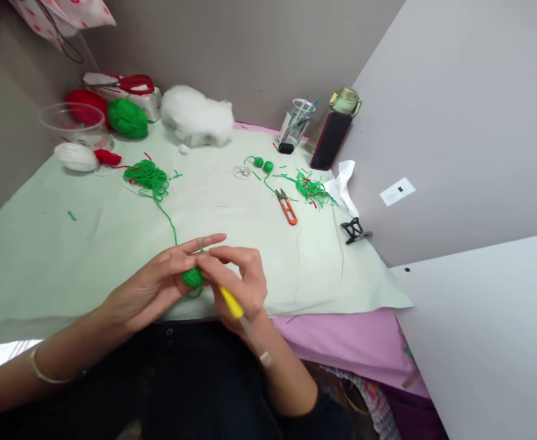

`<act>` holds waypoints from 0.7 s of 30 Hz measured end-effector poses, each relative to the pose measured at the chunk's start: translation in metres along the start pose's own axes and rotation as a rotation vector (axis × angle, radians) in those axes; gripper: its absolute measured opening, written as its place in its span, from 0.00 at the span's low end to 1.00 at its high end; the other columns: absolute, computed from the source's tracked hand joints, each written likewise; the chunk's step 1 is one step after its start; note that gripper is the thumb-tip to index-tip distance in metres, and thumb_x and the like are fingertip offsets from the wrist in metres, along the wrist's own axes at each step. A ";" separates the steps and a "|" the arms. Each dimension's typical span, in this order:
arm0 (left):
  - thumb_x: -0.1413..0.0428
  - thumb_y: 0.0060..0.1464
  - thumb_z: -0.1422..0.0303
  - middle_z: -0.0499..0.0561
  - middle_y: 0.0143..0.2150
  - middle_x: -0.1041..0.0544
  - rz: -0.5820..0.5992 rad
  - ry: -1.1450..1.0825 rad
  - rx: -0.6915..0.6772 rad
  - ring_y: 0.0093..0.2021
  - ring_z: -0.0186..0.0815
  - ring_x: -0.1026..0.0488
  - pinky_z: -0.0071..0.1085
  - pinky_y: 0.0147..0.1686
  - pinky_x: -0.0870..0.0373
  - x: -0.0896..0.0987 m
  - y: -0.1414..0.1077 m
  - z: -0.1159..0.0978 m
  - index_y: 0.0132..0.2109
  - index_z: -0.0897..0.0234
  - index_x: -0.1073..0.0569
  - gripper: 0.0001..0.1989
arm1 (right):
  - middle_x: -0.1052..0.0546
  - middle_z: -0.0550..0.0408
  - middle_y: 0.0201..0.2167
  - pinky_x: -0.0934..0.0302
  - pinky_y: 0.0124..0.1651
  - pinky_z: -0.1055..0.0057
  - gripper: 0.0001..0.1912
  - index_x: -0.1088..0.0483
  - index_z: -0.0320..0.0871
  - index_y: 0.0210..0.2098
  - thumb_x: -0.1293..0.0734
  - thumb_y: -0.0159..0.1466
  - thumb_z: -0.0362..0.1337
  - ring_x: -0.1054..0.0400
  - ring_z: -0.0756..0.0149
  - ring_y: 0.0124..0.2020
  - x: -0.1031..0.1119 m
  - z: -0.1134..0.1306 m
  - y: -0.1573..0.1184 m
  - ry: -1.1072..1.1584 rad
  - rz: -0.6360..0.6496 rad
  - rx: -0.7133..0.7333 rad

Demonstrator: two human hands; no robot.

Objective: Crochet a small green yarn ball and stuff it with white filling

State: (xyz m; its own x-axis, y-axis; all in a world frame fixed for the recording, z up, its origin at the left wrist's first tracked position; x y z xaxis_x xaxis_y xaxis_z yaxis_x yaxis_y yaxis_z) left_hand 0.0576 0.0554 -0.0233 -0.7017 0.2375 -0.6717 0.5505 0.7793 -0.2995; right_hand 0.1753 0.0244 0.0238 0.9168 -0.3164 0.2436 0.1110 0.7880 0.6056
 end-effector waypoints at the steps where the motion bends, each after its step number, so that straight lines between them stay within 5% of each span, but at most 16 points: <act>1: 0.33 0.55 0.66 0.52 0.40 0.23 0.023 -0.016 0.004 0.39 0.32 0.29 0.25 0.40 0.32 0.001 0.001 -0.002 0.58 0.63 0.20 0.23 | 0.20 0.54 0.43 0.27 0.45 0.57 0.15 0.21 0.60 0.49 0.32 0.68 0.34 0.25 0.59 0.44 0.006 0.005 0.005 0.033 -0.038 0.019; 4: 0.34 0.55 0.68 0.51 0.37 0.24 0.075 -0.002 -0.007 0.38 0.31 0.30 0.25 0.40 0.31 0.002 0.004 -0.009 0.56 0.66 0.19 0.21 | 0.22 0.54 0.33 0.31 0.34 0.64 0.08 0.20 0.49 0.42 0.33 0.70 0.35 0.28 0.64 0.33 0.020 0.006 0.018 0.236 -0.112 -0.065; 8: 0.33 0.54 0.69 0.48 0.36 0.25 0.030 0.096 -0.058 0.37 0.30 0.30 0.23 0.37 0.33 -0.002 0.002 -0.011 0.60 0.60 0.21 0.25 | 0.23 0.56 0.31 0.33 0.31 0.67 0.09 0.21 0.48 0.40 0.35 0.71 0.38 0.31 0.68 0.28 0.012 -0.002 0.017 0.318 -0.095 -0.174; 11: 0.30 0.53 0.71 0.45 0.35 0.24 -0.098 0.095 -0.175 0.37 0.28 0.29 0.22 0.40 0.32 0.001 0.000 -0.015 0.60 0.56 0.21 0.27 | 0.20 0.52 0.41 0.28 0.42 0.62 0.11 0.20 0.53 0.47 0.33 0.70 0.33 0.25 0.62 0.41 0.002 0.014 0.006 -0.026 -0.079 0.021; 14: 0.30 0.53 0.68 0.47 0.35 0.23 -0.110 0.036 -0.124 0.38 0.29 0.27 0.22 0.41 0.31 0.003 0.003 -0.008 0.58 0.59 0.20 0.25 | 0.20 0.53 0.46 0.27 0.44 0.61 0.18 0.21 0.58 0.51 0.31 0.68 0.29 0.24 0.61 0.45 0.002 0.032 -0.001 -0.177 -0.141 0.215; 17: 0.31 0.54 0.68 0.48 0.34 0.23 -0.076 0.059 -0.045 0.38 0.31 0.27 0.22 0.39 0.31 0.007 0.007 -0.006 0.55 0.61 0.18 0.20 | 0.20 0.54 0.38 0.28 0.40 0.64 0.13 0.21 0.52 0.47 0.34 0.69 0.30 0.25 0.63 0.40 0.013 0.020 0.010 0.035 -0.149 0.077; 21: 0.30 0.53 0.69 0.45 0.32 0.25 -0.139 0.232 -0.244 0.36 0.30 0.29 0.23 0.39 0.31 0.013 0.003 -0.026 0.56 0.56 0.18 0.22 | 0.22 0.54 0.33 0.30 0.34 0.66 0.10 0.22 0.47 0.43 0.37 0.72 0.33 0.26 0.65 0.34 0.015 0.010 0.018 0.143 -0.113 -0.073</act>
Point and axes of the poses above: each hand's wrist, its own y-axis towards the middle knuckle, its own x-axis out of the back of the hand, z = x × y, the point moved 10 cm from there along y, towards the middle knuckle
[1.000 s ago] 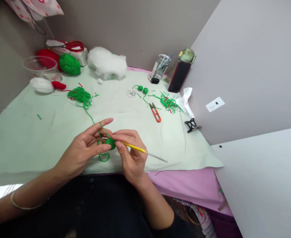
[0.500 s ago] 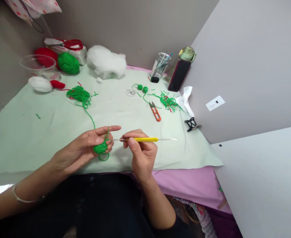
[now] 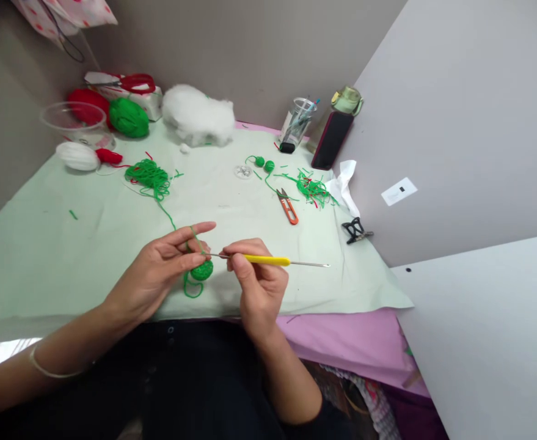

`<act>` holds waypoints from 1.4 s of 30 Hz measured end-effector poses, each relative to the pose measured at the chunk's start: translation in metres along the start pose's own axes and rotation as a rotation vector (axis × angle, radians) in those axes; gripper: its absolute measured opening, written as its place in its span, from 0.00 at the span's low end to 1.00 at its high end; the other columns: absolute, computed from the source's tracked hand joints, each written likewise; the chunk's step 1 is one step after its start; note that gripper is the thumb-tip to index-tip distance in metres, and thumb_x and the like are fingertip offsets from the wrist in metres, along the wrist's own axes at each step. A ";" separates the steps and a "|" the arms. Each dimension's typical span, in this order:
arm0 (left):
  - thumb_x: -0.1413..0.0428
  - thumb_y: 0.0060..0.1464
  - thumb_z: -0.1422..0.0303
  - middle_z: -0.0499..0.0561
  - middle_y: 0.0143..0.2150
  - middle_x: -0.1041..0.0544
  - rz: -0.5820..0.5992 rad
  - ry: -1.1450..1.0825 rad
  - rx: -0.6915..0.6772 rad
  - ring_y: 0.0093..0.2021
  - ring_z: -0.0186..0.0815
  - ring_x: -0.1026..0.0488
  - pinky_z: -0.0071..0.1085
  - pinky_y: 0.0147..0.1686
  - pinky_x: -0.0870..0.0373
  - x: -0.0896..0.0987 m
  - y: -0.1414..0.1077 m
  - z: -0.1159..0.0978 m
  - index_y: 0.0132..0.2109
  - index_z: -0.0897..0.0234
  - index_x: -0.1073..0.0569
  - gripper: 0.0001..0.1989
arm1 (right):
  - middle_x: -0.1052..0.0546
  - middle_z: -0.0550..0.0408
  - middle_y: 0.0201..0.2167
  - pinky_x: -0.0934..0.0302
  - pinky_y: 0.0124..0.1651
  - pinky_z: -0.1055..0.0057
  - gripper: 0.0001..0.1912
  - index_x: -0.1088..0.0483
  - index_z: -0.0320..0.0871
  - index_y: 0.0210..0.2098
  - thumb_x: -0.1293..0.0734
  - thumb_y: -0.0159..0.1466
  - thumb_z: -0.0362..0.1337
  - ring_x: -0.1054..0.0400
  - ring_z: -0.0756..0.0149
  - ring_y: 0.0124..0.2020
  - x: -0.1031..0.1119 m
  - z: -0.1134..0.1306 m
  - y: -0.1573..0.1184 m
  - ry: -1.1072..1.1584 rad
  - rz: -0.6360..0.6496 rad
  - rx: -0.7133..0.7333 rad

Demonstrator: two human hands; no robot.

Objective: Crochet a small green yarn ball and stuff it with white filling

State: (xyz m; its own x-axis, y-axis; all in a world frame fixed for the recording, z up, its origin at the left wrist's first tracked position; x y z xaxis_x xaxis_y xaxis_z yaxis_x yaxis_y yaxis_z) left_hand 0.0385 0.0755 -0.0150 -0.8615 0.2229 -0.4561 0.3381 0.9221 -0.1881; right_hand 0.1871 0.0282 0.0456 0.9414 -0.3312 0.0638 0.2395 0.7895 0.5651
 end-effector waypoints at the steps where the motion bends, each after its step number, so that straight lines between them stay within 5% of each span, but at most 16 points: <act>1: 0.30 0.52 0.69 0.45 0.33 0.24 -0.021 0.030 -0.053 0.36 0.30 0.28 0.24 0.40 0.31 0.000 -0.002 -0.004 0.57 0.55 0.19 0.24 | 0.22 0.54 0.35 0.29 0.35 0.65 0.10 0.22 0.48 0.44 0.36 0.71 0.32 0.26 0.65 0.35 -0.005 0.003 -0.002 -0.071 0.026 0.032; 5: 0.31 0.53 0.68 0.47 0.36 0.21 -0.019 -0.044 -0.004 0.38 0.32 0.25 0.26 0.41 0.31 -0.004 -0.004 0.007 0.61 0.56 0.21 0.27 | 0.21 0.53 0.44 0.27 0.43 0.64 0.17 0.21 0.53 0.50 0.31 0.67 0.27 0.25 0.63 0.44 -0.020 0.030 -0.017 -0.352 0.013 0.406; 9: 0.32 0.54 0.68 0.51 0.36 0.20 0.036 -0.156 0.169 0.38 0.32 0.25 0.23 0.39 0.32 -0.005 0.000 0.019 0.54 0.63 0.17 0.20 | 0.21 0.55 0.37 0.29 0.40 0.65 0.13 0.21 0.50 0.46 0.33 0.69 0.28 0.26 0.65 0.38 -0.003 0.004 -0.004 -0.073 -0.036 0.134; 11: 0.32 0.54 0.70 0.48 0.33 0.22 0.024 -0.139 0.122 0.37 0.30 0.26 0.23 0.38 0.32 -0.002 0.002 0.011 0.53 0.62 0.16 0.19 | 0.23 0.57 0.32 0.32 0.35 0.67 0.10 0.21 0.49 0.42 0.34 0.70 0.31 0.28 0.67 0.33 0.004 -0.010 0.003 0.117 -0.061 -0.024; 14: 0.30 0.52 0.73 0.43 0.30 0.24 0.010 -0.097 0.008 0.34 0.28 0.27 0.23 0.38 0.32 -0.002 0.002 0.000 0.56 0.56 0.18 0.24 | 0.21 0.56 0.33 0.31 0.36 0.66 0.08 0.21 0.48 0.41 0.33 0.70 0.34 0.27 0.67 0.33 -0.003 -0.010 0.007 0.173 0.006 -0.065; 18: 0.30 0.52 0.73 0.43 0.33 0.22 0.004 -0.081 -0.020 0.34 0.27 0.27 0.23 0.40 0.31 -0.007 -0.002 0.001 0.59 0.56 0.20 0.27 | 0.17 0.54 0.39 0.27 0.46 0.62 0.11 0.21 0.49 0.45 0.34 0.70 0.30 0.23 0.63 0.44 -0.018 0.003 0.003 0.021 0.089 0.054; 24: 0.29 0.51 0.70 0.47 0.34 0.21 -0.011 -0.210 0.071 0.37 0.31 0.25 0.24 0.42 0.30 -0.006 0.004 0.012 0.57 0.63 0.20 0.25 | 0.20 0.51 0.48 0.26 0.44 0.63 0.17 0.22 0.50 0.52 0.31 0.67 0.26 0.24 0.62 0.46 -0.025 0.032 -0.012 -0.406 0.066 0.430; 26: 0.30 0.53 0.69 0.50 0.35 0.20 0.025 -0.246 0.151 0.37 0.31 0.25 0.23 0.39 0.30 -0.008 0.005 0.017 0.57 0.64 0.20 0.24 | 0.20 0.51 0.45 0.26 0.42 0.64 0.14 0.21 0.49 0.49 0.32 0.68 0.28 0.23 0.63 0.44 -0.015 0.027 -0.007 -0.361 0.027 0.361; 28: 0.32 0.54 0.69 0.50 0.34 0.21 0.053 -0.237 0.193 0.35 0.30 0.27 0.22 0.36 0.31 -0.008 0.005 0.018 0.57 0.64 0.19 0.22 | 0.20 0.53 0.38 0.28 0.38 0.65 0.10 0.21 0.47 0.45 0.34 0.70 0.31 0.24 0.65 0.37 -0.001 0.010 0.003 -0.159 -0.017 0.146; 31: 0.31 0.54 0.70 0.46 0.31 0.24 0.022 -0.137 0.084 0.33 0.28 0.29 0.21 0.35 0.33 -0.004 0.004 0.007 0.57 0.61 0.19 0.23 | 0.23 0.56 0.32 0.31 0.33 0.67 0.10 0.22 0.46 0.41 0.37 0.72 0.34 0.28 0.69 0.29 0.003 -0.004 0.008 0.080 -0.025 -0.047; 34: 0.30 0.52 0.72 0.43 0.32 0.24 -0.031 -0.052 -0.064 0.36 0.29 0.27 0.23 0.41 0.31 -0.004 0.000 -0.003 0.62 0.56 0.23 0.30 | 0.21 0.54 0.37 0.29 0.38 0.65 0.10 0.21 0.49 0.44 0.34 0.70 0.31 0.25 0.65 0.36 -0.012 0.009 0.003 -0.104 0.052 0.075; 37: 0.30 0.53 0.71 0.45 0.33 0.24 0.020 -0.118 0.032 0.38 0.31 0.26 0.25 0.43 0.31 -0.011 0.000 0.010 0.63 0.58 0.24 0.30 | 0.20 0.53 0.43 0.28 0.42 0.61 0.14 0.20 0.53 0.47 0.32 0.67 0.29 0.24 0.61 0.43 -0.016 0.026 -0.007 -0.325 -0.004 0.285; 42: 0.31 0.54 0.69 0.45 0.29 0.28 0.104 -0.165 0.143 0.31 0.28 0.31 0.22 0.32 0.35 -0.010 0.003 0.012 0.57 0.62 0.19 0.22 | 0.23 0.55 0.32 0.33 0.34 0.67 0.09 0.22 0.47 0.38 0.34 0.70 0.34 0.29 0.67 0.32 0.011 -0.011 0.007 0.116 -0.144 -0.072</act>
Point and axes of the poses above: each hand's wrist, its own y-axis towards the middle knuckle, its own x-axis out of the back of the hand, z = x × y, the point moved 10 cm from there along y, towards the middle knuckle
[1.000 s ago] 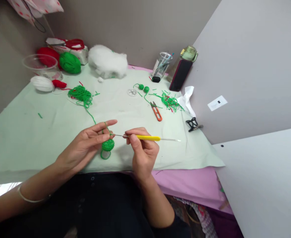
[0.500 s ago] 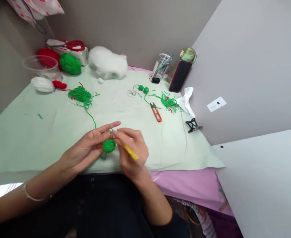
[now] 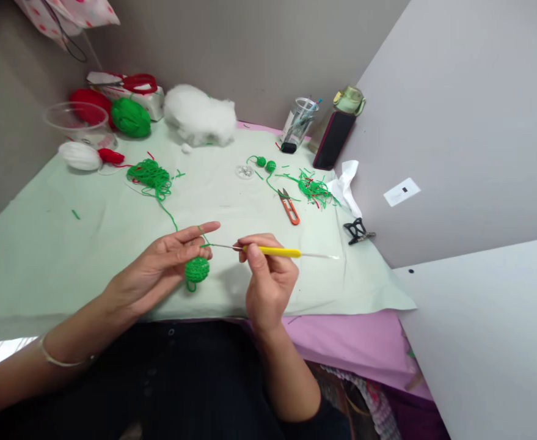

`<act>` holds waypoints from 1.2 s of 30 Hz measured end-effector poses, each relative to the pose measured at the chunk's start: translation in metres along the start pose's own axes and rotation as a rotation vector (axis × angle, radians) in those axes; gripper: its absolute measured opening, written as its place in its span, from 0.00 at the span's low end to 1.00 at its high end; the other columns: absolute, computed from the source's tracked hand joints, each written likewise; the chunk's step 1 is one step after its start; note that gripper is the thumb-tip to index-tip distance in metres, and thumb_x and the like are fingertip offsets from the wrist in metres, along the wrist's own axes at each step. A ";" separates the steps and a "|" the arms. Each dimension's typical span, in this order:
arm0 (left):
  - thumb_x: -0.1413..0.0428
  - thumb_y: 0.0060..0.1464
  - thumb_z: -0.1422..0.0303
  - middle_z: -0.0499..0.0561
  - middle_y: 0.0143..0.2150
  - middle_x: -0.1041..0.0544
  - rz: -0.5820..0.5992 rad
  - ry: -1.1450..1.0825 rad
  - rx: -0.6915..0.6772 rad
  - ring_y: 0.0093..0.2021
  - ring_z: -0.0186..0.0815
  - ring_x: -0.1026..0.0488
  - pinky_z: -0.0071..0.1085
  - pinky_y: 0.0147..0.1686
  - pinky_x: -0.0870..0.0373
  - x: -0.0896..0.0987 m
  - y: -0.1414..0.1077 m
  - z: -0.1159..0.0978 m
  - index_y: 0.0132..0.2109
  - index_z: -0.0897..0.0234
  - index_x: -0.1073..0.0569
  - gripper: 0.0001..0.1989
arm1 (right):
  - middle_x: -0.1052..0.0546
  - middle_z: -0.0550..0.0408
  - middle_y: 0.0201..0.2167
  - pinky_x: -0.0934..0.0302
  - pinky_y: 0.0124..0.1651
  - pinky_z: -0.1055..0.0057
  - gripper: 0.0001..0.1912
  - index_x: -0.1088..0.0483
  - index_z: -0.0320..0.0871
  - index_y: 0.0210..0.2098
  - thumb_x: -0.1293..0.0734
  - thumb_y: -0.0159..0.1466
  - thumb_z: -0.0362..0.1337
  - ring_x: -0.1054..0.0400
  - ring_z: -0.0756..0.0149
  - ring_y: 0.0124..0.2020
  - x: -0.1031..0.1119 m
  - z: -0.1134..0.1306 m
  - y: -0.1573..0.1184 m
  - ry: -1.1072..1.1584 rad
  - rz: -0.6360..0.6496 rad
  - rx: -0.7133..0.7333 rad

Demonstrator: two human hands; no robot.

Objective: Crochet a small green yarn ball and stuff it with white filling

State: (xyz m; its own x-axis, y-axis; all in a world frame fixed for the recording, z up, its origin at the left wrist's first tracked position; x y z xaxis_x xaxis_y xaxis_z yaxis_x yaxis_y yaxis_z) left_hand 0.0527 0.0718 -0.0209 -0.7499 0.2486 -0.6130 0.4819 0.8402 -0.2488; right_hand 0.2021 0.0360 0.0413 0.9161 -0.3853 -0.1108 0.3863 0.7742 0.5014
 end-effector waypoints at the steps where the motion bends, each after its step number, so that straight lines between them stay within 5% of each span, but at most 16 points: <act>1: 0.31 0.54 0.70 0.45 0.29 0.28 0.006 0.031 -0.025 0.31 0.28 0.31 0.22 0.32 0.35 0.000 0.000 -0.004 0.55 0.61 0.18 0.21 | 0.25 0.56 0.31 0.34 0.32 0.69 0.08 0.23 0.47 0.36 0.34 0.69 0.35 0.31 0.69 0.30 0.001 -0.007 0.003 0.081 -0.006 -0.080; 6: 0.30 0.52 0.68 0.47 0.30 0.22 -0.022 0.151 -0.091 0.30 0.29 0.29 0.24 0.33 0.34 -0.001 0.001 -0.012 0.39 0.62 0.16 0.06 | 0.24 0.56 0.32 0.34 0.35 0.69 0.08 0.23 0.45 0.36 0.31 0.68 0.41 0.33 0.70 0.29 -0.018 -0.026 0.001 0.104 0.107 -0.263; 9: 0.32 0.55 0.66 0.48 0.30 0.21 -0.062 0.107 -0.102 0.32 0.29 0.28 0.23 0.34 0.33 0.002 0.004 -0.015 0.34 0.63 0.20 0.06 | 0.22 0.56 0.33 0.32 0.38 0.69 0.07 0.21 0.46 0.39 0.31 0.68 0.41 0.30 0.70 0.32 -0.031 -0.022 0.001 0.075 0.209 -0.220; 12: 0.32 0.55 0.66 0.47 0.30 0.22 -0.054 0.072 -0.105 0.34 0.30 0.27 0.22 0.36 0.32 0.006 0.009 -0.021 0.34 0.63 0.21 0.07 | 0.21 0.55 0.37 0.30 0.42 0.69 0.07 0.22 0.47 0.43 0.31 0.69 0.40 0.26 0.68 0.36 -0.045 -0.013 0.013 -0.042 0.459 -0.110; 15: 0.31 0.55 0.67 0.47 0.32 0.22 -0.072 0.036 -0.129 0.36 0.29 0.26 0.22 0.39 0.29 0.016 0.017 -0.033 0.33 0.64 0.21 0.07 | 0.21 0.51 0.46 0.29 0.49 0.67 0.14 0.27 0.46 0.55 0.33 0.71 0.40 0.25 0.67 0.43 -0.041 -0.029 0.039 -0.551 0.697 -0.038; 17: 0.31 0.55 0.68 0.48 0.37 0.21 -0.074 -0.002 -0.152 0.38 0.30 0.25 0.25 0.45 0.27 0.023 0.023 -0.044 0.32 0.64 0.21 0.07 | 0.22 0.48 0.52 0.32 0.55 0.65 0.18 0.32 0.47 0.61 0.36 0.73 0.42 0.26 0.63 0.51 -0.014 -0.055 0.071 -1.183 0.664 -0.042; 19: 0.31 0.55 0.69 0.50 0.42 0.19 -0.059 -0.023 -0.165 0.43 0.31 0.23 0.27 0.51 0.26 0.026 0.029 -0.055 0.32 0.64 0.20 0.06 | 0.25 0.36 0.55 0.32 0.54 0.56 0.20 0.33 0.39 0.61 0.37 0.73 0.40 0.28 0.51 0.56 0.009 -0.072 0.101 -1.372 0.578 -0.089; 21: 0.31 0.55 0.69 0.52 0.46 0.17 -0.032 -0.029 -0.181 0.49 0.35 0.22 0.29 0.56 0.27 0.025 0.034 -0.069 0.33 0.63 0.19 0.05 | 0.23 0.34 0.50 0.32 0.50 0.57 0.17 0.28 0.36 0.55 0.35 0.71 0.39 0.27 0.47 0.54 0.021 -0.091 0.119 -1.460 0.573 -0.140; 27: 0.33 0.57 0.67 0.54 0.47 0.16 0.048 -0.080 -0.237 0.61 0.45 0.25 0.45 0.67 0.31 0.017 0.039 -0.110 0.34 0.64 0.18 0.05 | 0.22 0.33 0.47 0.36 0.48 0.65 0.17 0.25 0.34 0.47 0.44 0.71 0.26 0.25 0.53 0.50 0.034 -0.112 0.126 -1.463 0.655 -0.195; 31: 0.37 0.61 0.68 0.53 0.51 0.17 0.053 -0.124 -0.257 0.68 0.51 0.31 0.59 0.68 0.36 0.020 0.036 -0.120 0.34 0.63 0.19 0.06 | 0.19 0.41 0.41 0.37 0.49 0.67 0.19 0.23 0.37 0.46 0.45 0.69 0.25 0.24 0.59 0.44 0.031 -0.091 0.114 -1.281 0.764 -0.190; 36: 0.41 0.65 0.66 0.54 0.57 0.19 0.091 -0.136 -0.252 0.73 0.53 0.38 0.66 0.70 0.44 0.015 0.037 -0.115 0.33 0.61 0.20 0.11 | 0.19 0.51 0.46 0.34 0.49 0.72 0.22 0.26 0.44 0.55 0.49 0.76 0.39 0.25 0.66 0.45 -0.002 -0.049 0.099 -0.923 0.864 -0.142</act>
Point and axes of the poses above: each hand's wrist, its own y-axis towards the middle knuckle, its own x-axis out of the back of the hand, z = x × y, the point moved 10 cm from there along y, towards the middle knuckle
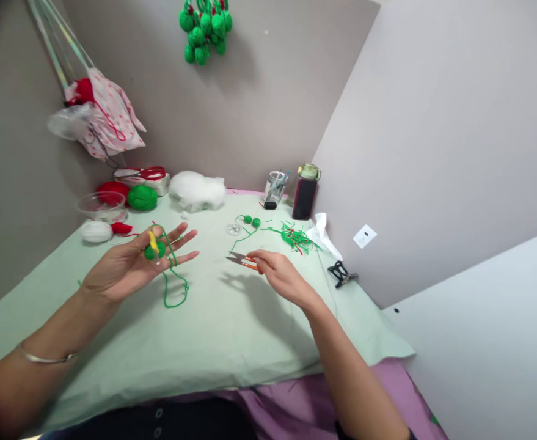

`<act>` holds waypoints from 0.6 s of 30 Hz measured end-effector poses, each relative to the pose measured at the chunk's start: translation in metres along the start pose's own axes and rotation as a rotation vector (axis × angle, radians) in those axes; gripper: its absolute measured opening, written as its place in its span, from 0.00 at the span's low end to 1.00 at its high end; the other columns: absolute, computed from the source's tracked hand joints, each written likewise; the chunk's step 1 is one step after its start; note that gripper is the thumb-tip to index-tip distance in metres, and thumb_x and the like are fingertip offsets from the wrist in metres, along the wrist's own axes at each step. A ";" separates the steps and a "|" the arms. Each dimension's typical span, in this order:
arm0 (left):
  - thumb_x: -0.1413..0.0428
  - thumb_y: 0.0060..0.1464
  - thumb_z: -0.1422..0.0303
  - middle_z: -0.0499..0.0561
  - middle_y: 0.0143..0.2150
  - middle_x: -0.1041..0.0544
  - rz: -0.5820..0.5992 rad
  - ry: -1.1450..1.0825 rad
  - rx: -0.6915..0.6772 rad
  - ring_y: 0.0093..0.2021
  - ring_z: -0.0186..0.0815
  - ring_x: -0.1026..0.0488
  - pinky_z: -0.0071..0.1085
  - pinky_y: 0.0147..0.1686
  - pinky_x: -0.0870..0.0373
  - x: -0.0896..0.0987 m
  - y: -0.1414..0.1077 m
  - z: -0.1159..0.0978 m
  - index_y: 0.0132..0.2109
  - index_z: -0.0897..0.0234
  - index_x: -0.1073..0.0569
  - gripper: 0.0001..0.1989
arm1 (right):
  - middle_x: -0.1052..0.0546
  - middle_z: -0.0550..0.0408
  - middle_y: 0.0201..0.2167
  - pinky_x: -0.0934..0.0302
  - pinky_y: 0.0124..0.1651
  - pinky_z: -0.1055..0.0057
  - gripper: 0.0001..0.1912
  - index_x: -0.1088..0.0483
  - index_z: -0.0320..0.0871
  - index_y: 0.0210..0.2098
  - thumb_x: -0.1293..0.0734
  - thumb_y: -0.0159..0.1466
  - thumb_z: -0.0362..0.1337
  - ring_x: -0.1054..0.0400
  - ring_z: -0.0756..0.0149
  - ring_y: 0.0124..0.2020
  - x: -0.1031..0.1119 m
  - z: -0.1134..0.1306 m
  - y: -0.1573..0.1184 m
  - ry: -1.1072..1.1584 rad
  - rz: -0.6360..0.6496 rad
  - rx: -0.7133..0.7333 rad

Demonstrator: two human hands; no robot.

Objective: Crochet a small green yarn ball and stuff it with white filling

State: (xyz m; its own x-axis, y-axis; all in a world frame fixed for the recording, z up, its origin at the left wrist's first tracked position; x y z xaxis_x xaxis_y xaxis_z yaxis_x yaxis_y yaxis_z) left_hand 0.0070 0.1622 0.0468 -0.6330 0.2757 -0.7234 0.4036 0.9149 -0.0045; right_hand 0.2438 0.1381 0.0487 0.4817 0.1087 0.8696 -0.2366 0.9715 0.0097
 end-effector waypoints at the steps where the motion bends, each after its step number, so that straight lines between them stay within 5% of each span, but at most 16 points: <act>1: 0.42 0.65 0.66 0.54 0.58 0.19 0.010 -0.001 0.007 0.73 0.53 0.39 0.66 0.70 0.44 -0.002 0.001 0.003 0.33 0.61 0.21 0.11 | 0.19 0.50 0.46 0.34 0.48 0.70 0.22 0.24 0.42 0.51 0.47 0.76 0.42 0.25 0.65 0.44 0.002 0.013 0.001 0.133 -0.018 0.059; 4: 0.41 0.65 0.66 0.55 0.57 0.19 0.035 -0.002 0.025 0.74 0.52 0.39 0.66 0.70 0.44 -0.006 0.002 0.009 0.32 0.62 0.21 0.11 | 0.19 0.52 0.38 0.36 0.42 0.70 0.21 0.22 0.41 0.42 0.42 0.74 0.47 0.29 0.65 0.37 0.002 0.039 0.006 0.394 -0.045 0.157; 8: 0.39 0.64 0.65 0.54 0.58 0.19 0.049 0.019 0.042 0.74 0.53 0.40 0.65 0.69 0.42 -0.008 0.004 0.013 0.33 0.61 0.21 0.10 | 0.23 0.57 0.30 0.42 0.32 0.73 0.17 0.21 0.41 0.41 0.30 0.66 0.50 0.36 0.70 0.30 -0.017 0.055 0.017 0.567 0.061 0.148; 14: 0.36 0.61 0.67 0.57 0.59 0.19 0.035 0.042 0.058 0.73 0.53 0.38 0.58 0.66 0.34 -0.006 0.005 0.017 0.33 0.62 0.20 0.07 | 0.27 0.60 0.25 0.46 0.31 0.73 0.19 0.20 0.41 0.38 0.29 0.63 0.52 0.40 0.72 0.27 -0.034 0.068 0.032 0.628 0.082 0.170; 18: 0.38 0.63 0.69 0.57 0.59 0.20 0.015 0.023 0.050 0.73 0.51 0.39 0.59 0.63 0.31 -0.002 0.009 0.017 0.34 0.62 0.20 0.08 | 0.23 0.57 0.27 0.38 0.37 0.70 0.20 0.20 0.41 0.31 0.30 0.63 0.53 0.34 0.69 0.30 -0.037 0.066 0.041 0.777 0.065 0.162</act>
State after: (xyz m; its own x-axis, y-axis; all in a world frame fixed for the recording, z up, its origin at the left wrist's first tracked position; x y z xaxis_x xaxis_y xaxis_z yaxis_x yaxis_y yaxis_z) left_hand 0.0228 0.1645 0.0369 -0.6417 0.2962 -0.7075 0.4453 0.8949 -0.0291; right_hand 0.1606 0.1604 0.0497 0.8993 0.3379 0.2778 -0.3754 0.9221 0.0938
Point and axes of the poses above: each hand's wrist, its own y-axis towards the middle knuckle, its own x-axis out of the back of the hand, z = x × y, the point moved 10 cm from there along y, towards the middle knuckle
